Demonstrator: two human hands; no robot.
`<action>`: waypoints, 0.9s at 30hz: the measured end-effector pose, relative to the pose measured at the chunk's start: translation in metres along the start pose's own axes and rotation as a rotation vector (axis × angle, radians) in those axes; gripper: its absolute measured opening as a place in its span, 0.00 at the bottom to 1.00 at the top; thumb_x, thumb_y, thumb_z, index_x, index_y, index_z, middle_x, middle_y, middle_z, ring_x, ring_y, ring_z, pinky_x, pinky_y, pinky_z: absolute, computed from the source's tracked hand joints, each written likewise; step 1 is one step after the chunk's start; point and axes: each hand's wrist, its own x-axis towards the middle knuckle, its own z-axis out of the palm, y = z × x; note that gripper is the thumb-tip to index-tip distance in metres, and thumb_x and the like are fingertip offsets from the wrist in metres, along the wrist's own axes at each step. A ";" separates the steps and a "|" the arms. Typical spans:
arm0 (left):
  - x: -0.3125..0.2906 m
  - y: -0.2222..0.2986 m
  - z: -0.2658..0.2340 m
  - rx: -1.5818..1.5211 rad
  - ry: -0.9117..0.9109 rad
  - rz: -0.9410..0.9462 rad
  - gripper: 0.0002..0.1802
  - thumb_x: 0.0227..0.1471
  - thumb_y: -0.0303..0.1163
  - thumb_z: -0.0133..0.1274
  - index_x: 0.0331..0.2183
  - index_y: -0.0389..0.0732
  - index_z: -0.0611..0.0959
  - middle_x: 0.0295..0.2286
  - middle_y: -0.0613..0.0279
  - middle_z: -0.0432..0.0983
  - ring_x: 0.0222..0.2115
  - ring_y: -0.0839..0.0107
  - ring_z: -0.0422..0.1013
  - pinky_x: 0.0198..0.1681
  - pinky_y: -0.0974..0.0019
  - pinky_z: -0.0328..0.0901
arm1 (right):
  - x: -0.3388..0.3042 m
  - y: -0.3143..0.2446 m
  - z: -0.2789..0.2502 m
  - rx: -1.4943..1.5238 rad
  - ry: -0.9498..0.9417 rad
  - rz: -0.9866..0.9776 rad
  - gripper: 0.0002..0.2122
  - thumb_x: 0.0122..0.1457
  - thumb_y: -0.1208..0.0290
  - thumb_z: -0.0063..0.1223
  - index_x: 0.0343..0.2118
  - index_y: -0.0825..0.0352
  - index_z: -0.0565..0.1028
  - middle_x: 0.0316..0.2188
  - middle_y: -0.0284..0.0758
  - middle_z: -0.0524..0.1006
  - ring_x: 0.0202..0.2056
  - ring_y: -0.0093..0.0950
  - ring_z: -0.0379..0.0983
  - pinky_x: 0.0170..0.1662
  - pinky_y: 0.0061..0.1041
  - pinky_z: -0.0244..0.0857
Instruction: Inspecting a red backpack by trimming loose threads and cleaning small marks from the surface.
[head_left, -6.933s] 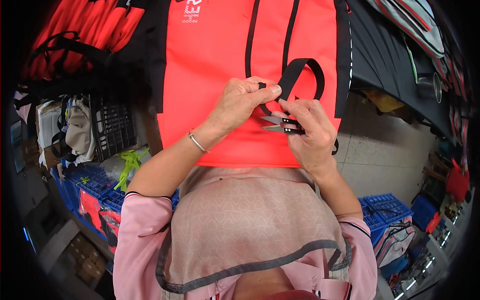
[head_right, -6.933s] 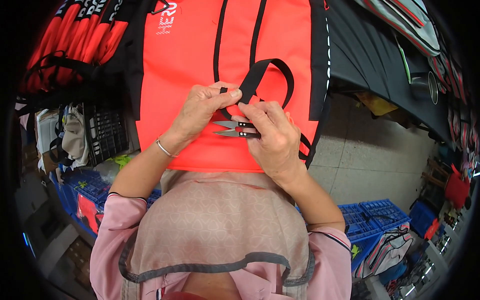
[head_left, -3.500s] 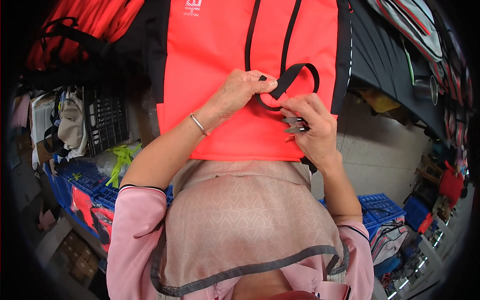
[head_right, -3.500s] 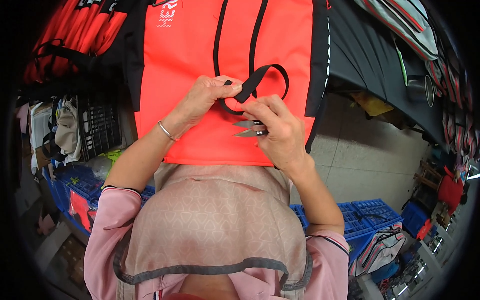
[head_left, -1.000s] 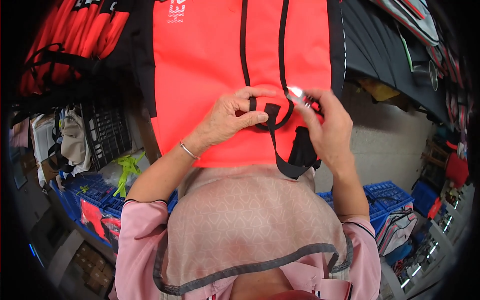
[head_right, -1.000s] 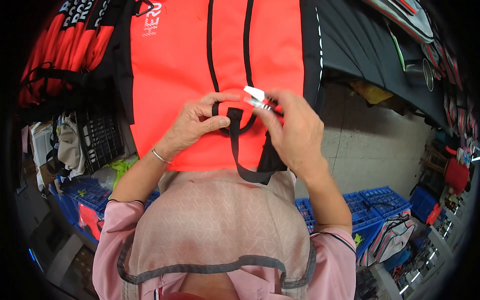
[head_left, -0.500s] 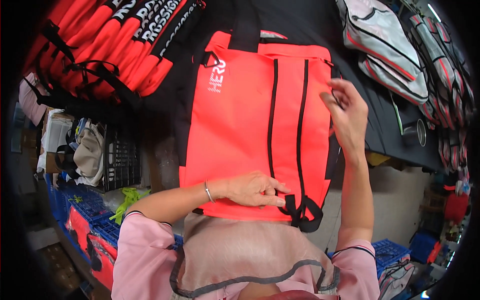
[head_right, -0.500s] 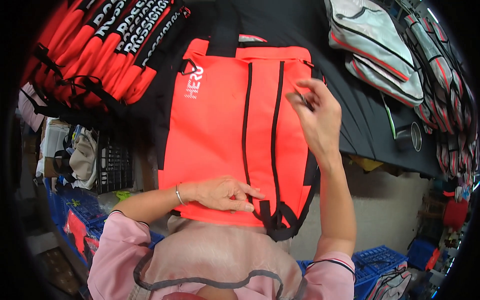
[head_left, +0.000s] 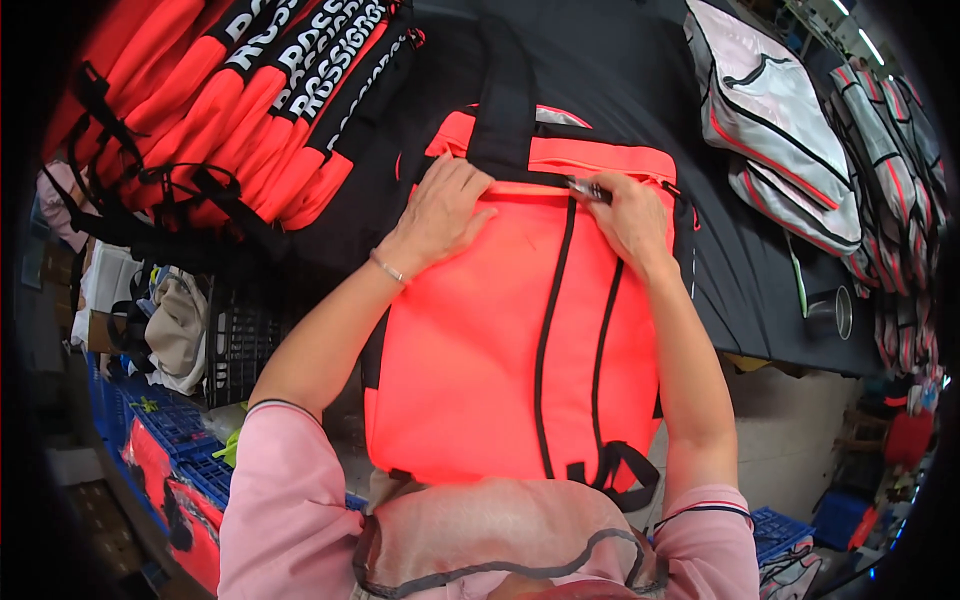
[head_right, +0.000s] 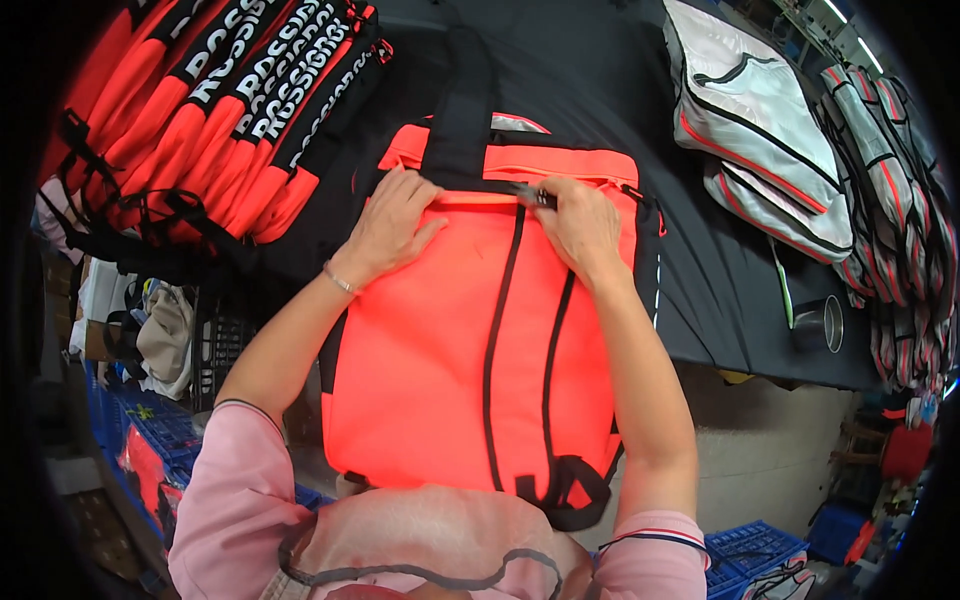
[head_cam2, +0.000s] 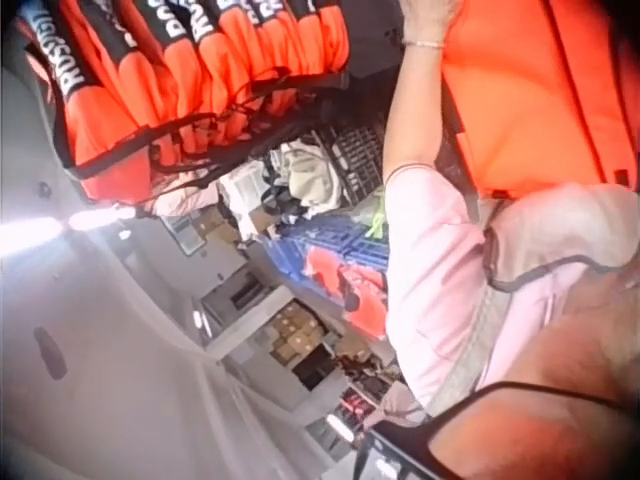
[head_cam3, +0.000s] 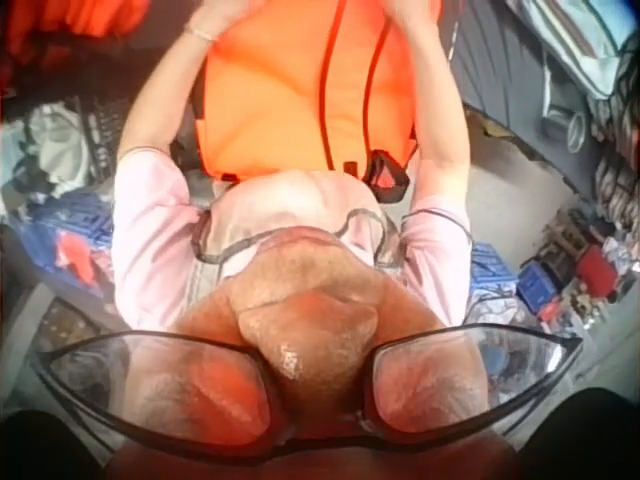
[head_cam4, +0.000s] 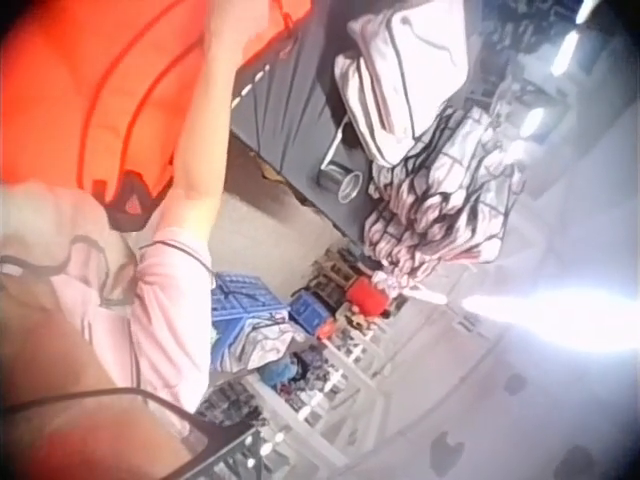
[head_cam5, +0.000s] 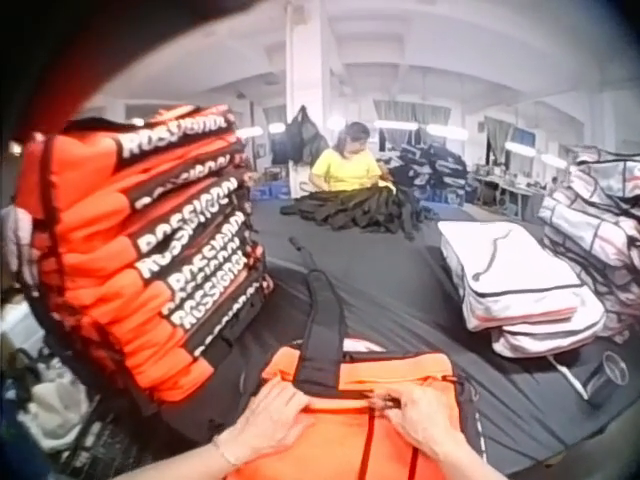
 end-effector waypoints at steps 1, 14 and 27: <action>-0.006 0.001 -0.001 -0.137 -0.033 -0.037 0.19 0.47 0.33 0.61 0.41 0.38 0.76 0.38 0.54 0.72 0.43 0.54 0.69 0.59 0.52 0.58 | -0.006 0.001 0.002 0.042 0.074 -0.089 0.12 0.56 0.60 0.60 0.39 0.61 0.82 0.29 0.42 0.81 0.32 0.41 0.78 0.36 0.37 0.69; 0.001 0.011 -0.002 -0.241 0.312 -0.073 0.16 0.42 0.33 0.66 0.18 0.41 0.73 0.18 0.60 0.66 0.25 0.60 0.68 0.56 0.49 0.60 | 0.131 -0.030 0.034 0.292 0.052 0.021 0.16 0.56 0.60 0.59 0.38 0.71 0.81 0.29 0.49 0.80 0.35 0.43 0.79 0.40 0.34 0.71; 0.020 -0.001 -0.017 -1.215 0.651 -0.724 0.18 0.65 0.39 0.44 0.45 0.34 0.77 0.38 0.55 0.74 0.37 0.70 0.73 0.39 0.71 0.70 | 0.046 -0.079 0.013 1.110 0.061 0.069 0.14 0.57 0.64 0.59 0.21 0.62 0.66 0.16 0.22 0.61 0.17 0.13 0.55 0.20 0.19 0.50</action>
